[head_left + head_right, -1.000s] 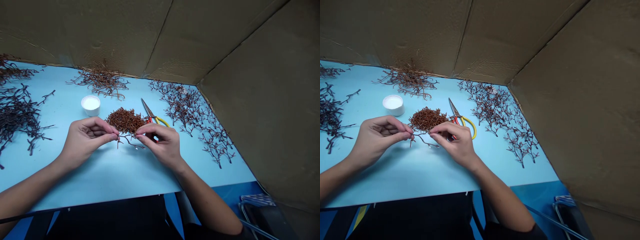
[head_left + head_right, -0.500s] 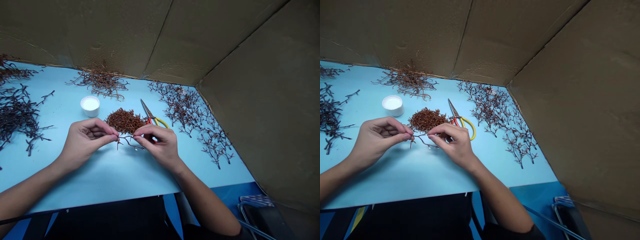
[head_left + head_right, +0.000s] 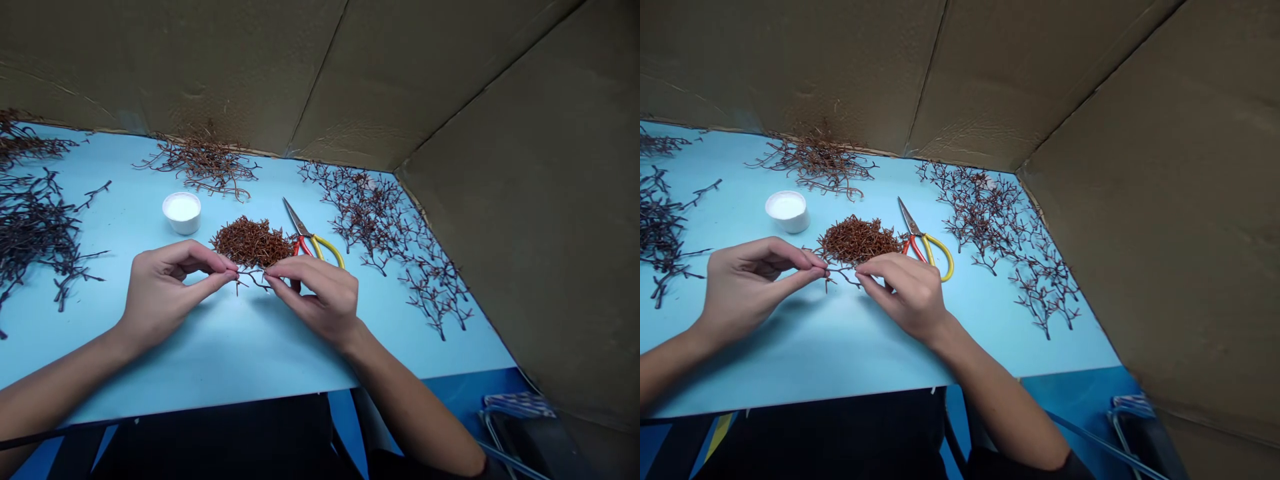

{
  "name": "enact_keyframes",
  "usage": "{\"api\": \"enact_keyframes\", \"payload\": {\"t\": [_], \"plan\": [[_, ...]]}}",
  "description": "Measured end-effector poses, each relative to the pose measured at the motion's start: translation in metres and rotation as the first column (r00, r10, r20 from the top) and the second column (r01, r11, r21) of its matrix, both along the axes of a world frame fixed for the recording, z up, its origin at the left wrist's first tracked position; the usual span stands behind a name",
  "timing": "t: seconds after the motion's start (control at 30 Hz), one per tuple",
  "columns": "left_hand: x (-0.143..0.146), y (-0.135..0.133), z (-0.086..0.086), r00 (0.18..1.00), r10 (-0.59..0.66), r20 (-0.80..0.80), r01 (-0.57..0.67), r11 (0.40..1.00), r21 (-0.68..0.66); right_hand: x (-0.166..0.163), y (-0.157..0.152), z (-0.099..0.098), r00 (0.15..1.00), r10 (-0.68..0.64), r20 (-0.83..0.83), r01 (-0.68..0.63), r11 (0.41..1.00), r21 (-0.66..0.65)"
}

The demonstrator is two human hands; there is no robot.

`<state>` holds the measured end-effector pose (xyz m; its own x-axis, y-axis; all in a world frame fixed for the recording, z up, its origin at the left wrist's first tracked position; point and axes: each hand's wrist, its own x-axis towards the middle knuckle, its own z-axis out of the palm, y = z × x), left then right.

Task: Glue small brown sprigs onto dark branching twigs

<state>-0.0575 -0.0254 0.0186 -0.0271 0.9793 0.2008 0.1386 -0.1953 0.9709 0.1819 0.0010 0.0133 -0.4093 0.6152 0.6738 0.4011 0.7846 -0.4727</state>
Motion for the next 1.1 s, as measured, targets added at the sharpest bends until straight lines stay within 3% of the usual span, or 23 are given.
{"api": "enact_keyframes", "payload": {"t": [0.27,0.4,0.5,0.57,0.63,0.73,0.83,0.9,1.0,1.1], "plan": [[0.002,0.0,0.0,0.999,-0.03,0.015,0.03,1.0,0.002,0.001,0.0,-0.001,0.999,0.01,0.04,-0.013,0.998,0.059],[0.0,0.002,0.002,1.0,-0.005,-0.001,0.005,1.0,-0.017,0.003,0.0,0.001,0.999,-0.022,-0.028,0.019,0.997,-0.078],[-0.006,0.007,0.004,0.998,0.062,0.028,-0.061,0.998,-0.026,0.01,0.005,0.002,0.982,-0.162,-0.099,0.138,0.968,-0.209],[-0.01,0.01,0.005,0.993,0.097,0.074,-0.095,0.995,-0.025,0.015,0.012,0.001,0.987,-0.16,0.015,0.16,0.964,-0.211],[-0.013,0.013,0.004,0.988,0.112,0.109,-0.109,0.993,-0.035,0.02,0.016,-0.002,0.962,-0.049,0.268,0.1,0.978,-0.181],[-0.013,0.015,0.003,0.988,0.103,0.115,-0.097,0.993,-0.062,0.021,0.018,-0.007,0.808,0.029,0.589,0.033,0.995,-0.094],[-0.011,0.014,0.001,0.991,0.085,0.098,-0.078,0.994,-0.075,0.019,0.015,-0.011,0.708,-0.036,0.705,0.036,0.999,0.015],[-0.01,0.013,0.001,0.992,0.08,0.093,-0.073,0.995,-0.073,0.018,0.015,-0.013,0.689,-0.058,0.723,0.044,0.998,0.038],[-0.01,0.012,0.002,0.992,0.079,0.098,-0.073,0.995,-0.067,0.018,0.016,-0.014,0.78,-0.062,0.622,0.071,0.997,0.011],[-0.009,0.012,0.003,0.99,0.078,0.12,-0.071,0.996,-0.063,0.018,0.018,-0.009,0.959,0.046,0.28,-0.011,0.992,-0.128]]}}
